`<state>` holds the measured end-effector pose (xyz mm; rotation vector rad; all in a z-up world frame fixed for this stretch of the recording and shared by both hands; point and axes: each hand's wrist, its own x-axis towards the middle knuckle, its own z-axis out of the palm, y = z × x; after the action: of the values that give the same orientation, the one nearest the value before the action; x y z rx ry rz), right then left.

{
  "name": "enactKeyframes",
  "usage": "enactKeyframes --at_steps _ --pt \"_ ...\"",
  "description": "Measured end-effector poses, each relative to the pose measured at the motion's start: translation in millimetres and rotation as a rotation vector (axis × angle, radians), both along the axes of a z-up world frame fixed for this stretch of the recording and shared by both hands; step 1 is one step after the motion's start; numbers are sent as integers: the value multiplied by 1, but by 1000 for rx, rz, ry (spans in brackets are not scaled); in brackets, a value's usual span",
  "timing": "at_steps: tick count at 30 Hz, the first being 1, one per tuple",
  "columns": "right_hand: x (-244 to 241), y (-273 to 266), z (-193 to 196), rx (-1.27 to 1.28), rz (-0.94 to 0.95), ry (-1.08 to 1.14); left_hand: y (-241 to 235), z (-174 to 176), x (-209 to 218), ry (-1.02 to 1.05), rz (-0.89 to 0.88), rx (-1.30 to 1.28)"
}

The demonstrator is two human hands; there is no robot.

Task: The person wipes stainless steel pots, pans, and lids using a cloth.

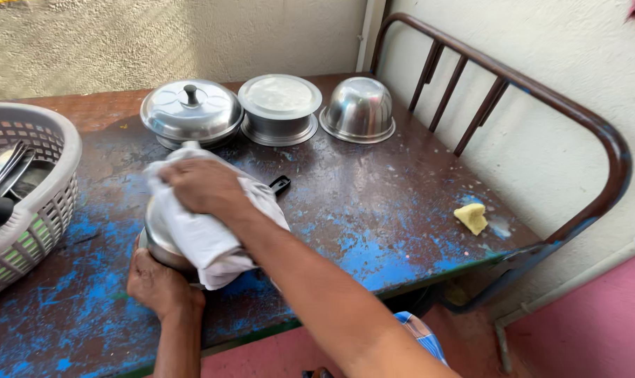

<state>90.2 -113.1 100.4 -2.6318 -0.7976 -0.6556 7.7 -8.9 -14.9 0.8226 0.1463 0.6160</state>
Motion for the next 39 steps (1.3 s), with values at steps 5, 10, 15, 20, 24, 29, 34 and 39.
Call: enactKeyframes --at_steps 5,10,15,20,24,29,34,39 --pt "-85 39 16 138 18 295 16 -43 23 -107 0 254" --pt "-136 1 -40 368 94 -302 32 -70 39 -88 139 584" --pt "-67 -35 -42 540 -276 208 25 -51 46 -44 157 280" --pt "-25 -8 -9 228 -111 54 14 -42 29 -53 41 101" --pt "-89 29 -29 152 143 -207 19 -50 21 -160 -60 235" --pt "-133 -16 -65 402 -27 -294 27 -38 23 -27 151 465" --pt "-42 -61 -53 667 -372 499 5 -4 6 67 105 45" --pt "15 -43 -29 503 -350 508 -3 11 0 84 100 -59"
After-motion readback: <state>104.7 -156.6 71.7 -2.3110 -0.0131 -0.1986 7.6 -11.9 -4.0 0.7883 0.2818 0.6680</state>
